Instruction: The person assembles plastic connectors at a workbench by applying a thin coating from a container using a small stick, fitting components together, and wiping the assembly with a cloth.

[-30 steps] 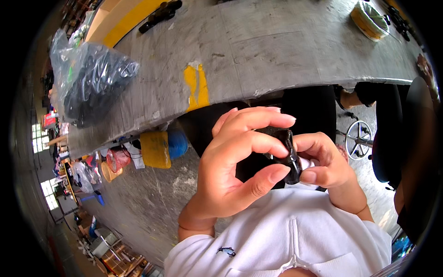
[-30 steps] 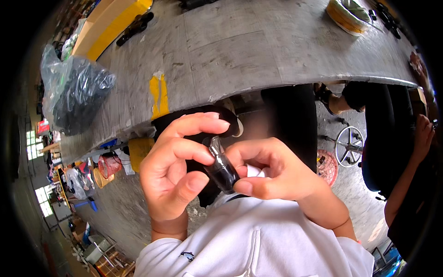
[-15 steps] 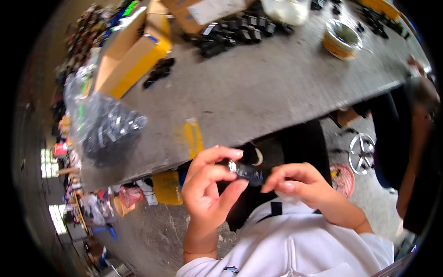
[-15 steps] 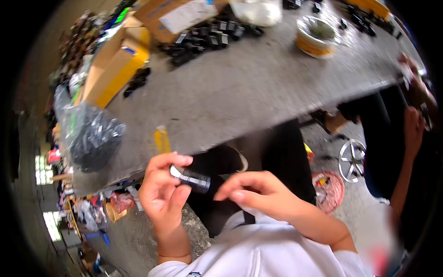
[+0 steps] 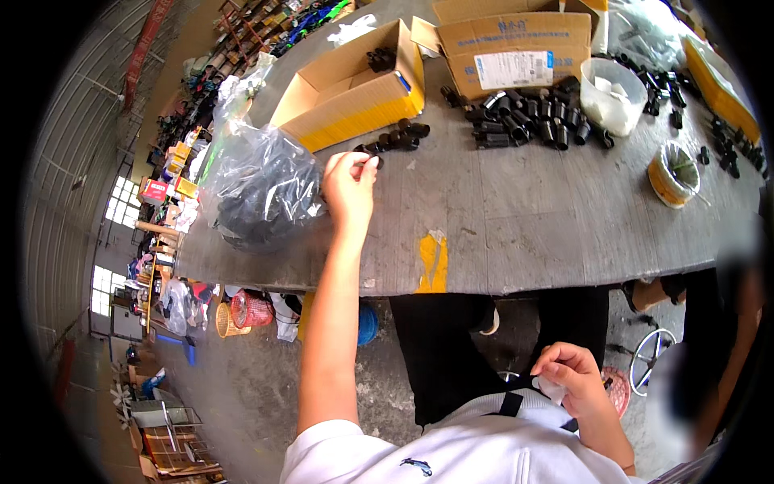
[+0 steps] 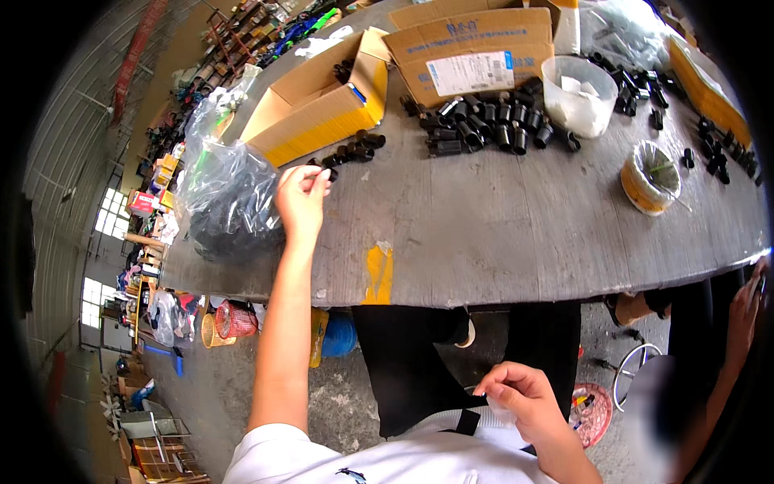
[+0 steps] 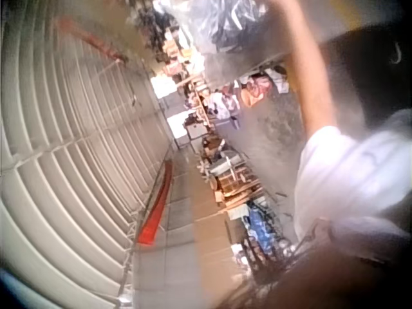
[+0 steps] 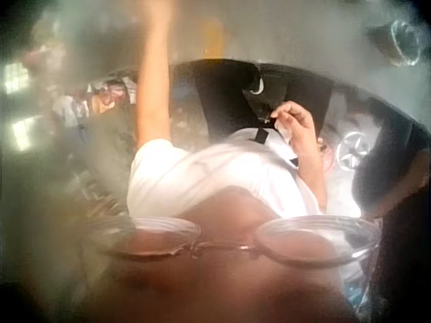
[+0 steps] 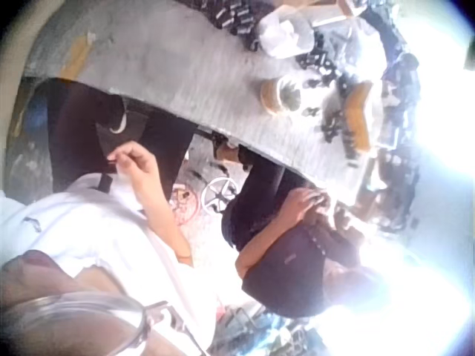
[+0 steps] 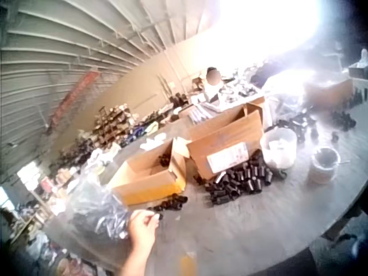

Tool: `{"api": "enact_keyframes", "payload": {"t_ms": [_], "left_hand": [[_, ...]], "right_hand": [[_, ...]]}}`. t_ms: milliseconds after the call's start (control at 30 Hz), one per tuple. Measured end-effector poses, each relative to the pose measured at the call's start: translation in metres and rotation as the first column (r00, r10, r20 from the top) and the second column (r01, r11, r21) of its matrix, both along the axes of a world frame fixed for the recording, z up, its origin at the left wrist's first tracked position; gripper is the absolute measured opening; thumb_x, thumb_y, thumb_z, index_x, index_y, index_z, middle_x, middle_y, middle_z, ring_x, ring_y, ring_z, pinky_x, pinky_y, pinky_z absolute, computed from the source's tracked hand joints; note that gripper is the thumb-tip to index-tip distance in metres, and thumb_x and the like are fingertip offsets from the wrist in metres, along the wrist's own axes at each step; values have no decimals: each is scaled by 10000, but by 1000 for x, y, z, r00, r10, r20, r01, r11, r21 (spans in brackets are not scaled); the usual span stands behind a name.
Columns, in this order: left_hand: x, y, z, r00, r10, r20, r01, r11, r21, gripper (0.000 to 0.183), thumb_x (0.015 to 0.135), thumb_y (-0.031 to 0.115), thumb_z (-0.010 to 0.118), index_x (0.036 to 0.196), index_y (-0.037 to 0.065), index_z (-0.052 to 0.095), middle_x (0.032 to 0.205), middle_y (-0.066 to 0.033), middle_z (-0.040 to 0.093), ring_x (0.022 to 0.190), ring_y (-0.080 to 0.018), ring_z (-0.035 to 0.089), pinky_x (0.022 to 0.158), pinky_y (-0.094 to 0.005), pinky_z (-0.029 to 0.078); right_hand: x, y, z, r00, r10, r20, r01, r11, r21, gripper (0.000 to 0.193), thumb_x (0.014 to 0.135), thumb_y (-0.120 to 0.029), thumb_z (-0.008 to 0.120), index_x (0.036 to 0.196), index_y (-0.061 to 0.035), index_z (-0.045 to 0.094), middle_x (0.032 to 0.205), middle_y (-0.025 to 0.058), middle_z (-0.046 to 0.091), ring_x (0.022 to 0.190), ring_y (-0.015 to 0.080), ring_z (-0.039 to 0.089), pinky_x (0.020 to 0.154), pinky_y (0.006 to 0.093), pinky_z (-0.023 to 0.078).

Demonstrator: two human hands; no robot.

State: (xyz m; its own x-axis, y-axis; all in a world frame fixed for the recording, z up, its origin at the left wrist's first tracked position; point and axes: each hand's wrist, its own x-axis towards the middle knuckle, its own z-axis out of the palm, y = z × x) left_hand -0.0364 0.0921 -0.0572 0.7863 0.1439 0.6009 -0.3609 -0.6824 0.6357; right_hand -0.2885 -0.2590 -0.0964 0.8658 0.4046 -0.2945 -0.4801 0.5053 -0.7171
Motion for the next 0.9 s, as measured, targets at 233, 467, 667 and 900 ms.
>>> {"api": "enact_keyframes", "payload": {"t_ms": [233, 467, 667, 900], "left_hand": [[6, -11, -12, 994, 85, 65, -88, 995, 53, 133, 757, 44, 737, 816, -3, 628, 849, -91, 606, 628, -174, 605, 598, -287, 481], [-12, 3, -2, 992, 125, 3, -124, 979, 162, 135, 756, 50, 741, 829, 11, 634, 875, -87, 610, 648, -165, 619, 615, -269, 490], [9, -12, -17, 989, 70, 127, -109, 938, 329, 182, 744, 74, 730, 901, 48, 642, 1016, -143, 616, 963, -308, 590, 811, -384, 494], [2, 2, 17, 978, -206, 32, 138, 756, 640, 302, 893, 319, 594, 973, 43, 689, 850, -177, 666, 732, -224, 628, 709, -350, 527]], "right_hand": [[5, 4, 5, 998, -14, -61, 11, 999, -45, 70, 849, -63, 615, 852, -3, 651, 756, 3, 616, 620, 28, 474, 559, 196, 353], [13, 27, 10, 1000, 24, 1, -24, 997, -79, 86, 860, -74, 612, 871, 1, 653, 787, 18, 635, 654, 38, 492, 595, 191, 369], [25, 35, 22, 984, 122, 127, -96, 976, -198, 144, 920, -122, 554, 929, -13, 648, 890, 12, 635, 838, 76, 536, 766, 231, 432], [30, 49, 18, 871, 13, 491, 111, 969, -223, 135, 906, -152, 562, 919, -27, 613, 882, 10, 632, 806, 86, 551, 750, 260, 452]]}}
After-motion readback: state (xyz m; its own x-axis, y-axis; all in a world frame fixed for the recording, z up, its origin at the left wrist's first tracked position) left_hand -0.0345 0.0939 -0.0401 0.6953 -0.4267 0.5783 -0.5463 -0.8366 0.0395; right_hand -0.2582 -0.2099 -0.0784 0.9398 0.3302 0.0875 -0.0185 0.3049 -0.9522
